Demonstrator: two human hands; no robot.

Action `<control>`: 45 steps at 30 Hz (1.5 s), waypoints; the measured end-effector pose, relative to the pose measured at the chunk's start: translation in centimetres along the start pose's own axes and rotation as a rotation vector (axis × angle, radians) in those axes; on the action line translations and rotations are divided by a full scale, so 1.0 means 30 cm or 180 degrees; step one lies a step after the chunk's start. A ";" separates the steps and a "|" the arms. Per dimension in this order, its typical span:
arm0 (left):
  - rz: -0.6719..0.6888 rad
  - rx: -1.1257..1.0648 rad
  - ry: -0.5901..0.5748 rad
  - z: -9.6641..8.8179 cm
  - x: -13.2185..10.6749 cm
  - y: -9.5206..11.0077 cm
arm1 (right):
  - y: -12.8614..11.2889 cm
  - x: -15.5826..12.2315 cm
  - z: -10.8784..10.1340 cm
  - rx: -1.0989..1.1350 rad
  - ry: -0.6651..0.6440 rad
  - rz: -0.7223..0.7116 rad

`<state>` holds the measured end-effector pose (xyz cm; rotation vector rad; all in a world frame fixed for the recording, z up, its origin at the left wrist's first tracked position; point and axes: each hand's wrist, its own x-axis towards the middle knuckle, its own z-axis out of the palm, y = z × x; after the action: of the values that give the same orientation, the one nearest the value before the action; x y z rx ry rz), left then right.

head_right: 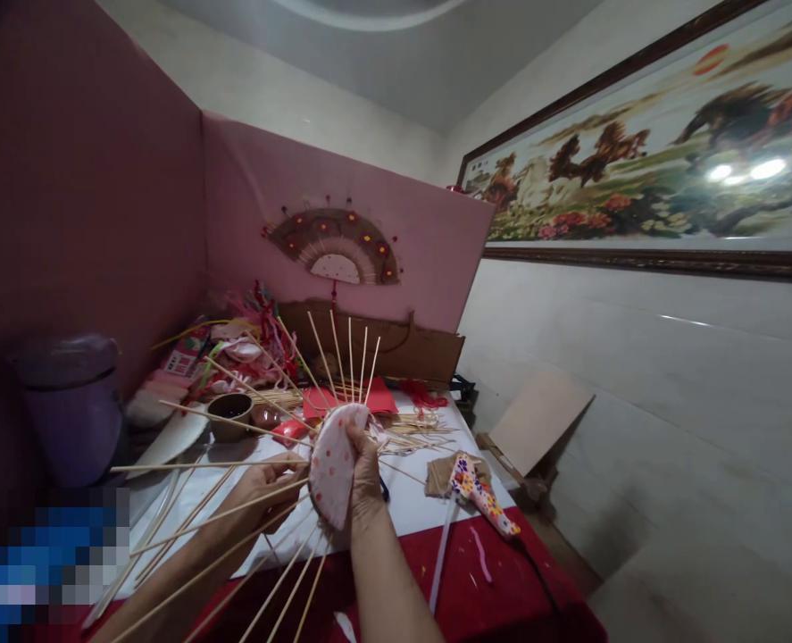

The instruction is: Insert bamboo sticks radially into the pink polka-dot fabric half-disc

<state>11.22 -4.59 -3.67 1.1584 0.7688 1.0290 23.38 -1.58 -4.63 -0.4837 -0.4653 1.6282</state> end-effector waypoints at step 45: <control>0.0341 0.0128 -0.0018 -0.086 -0.038 0.083 | -0.031 0.022 -0.021 0.0110 -0.0262 -0.0008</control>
<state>7.88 -4.56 -1.94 1.2473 0.7322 1.1029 24.43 -0.80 -4.66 -0.3912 -0.4980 1.6556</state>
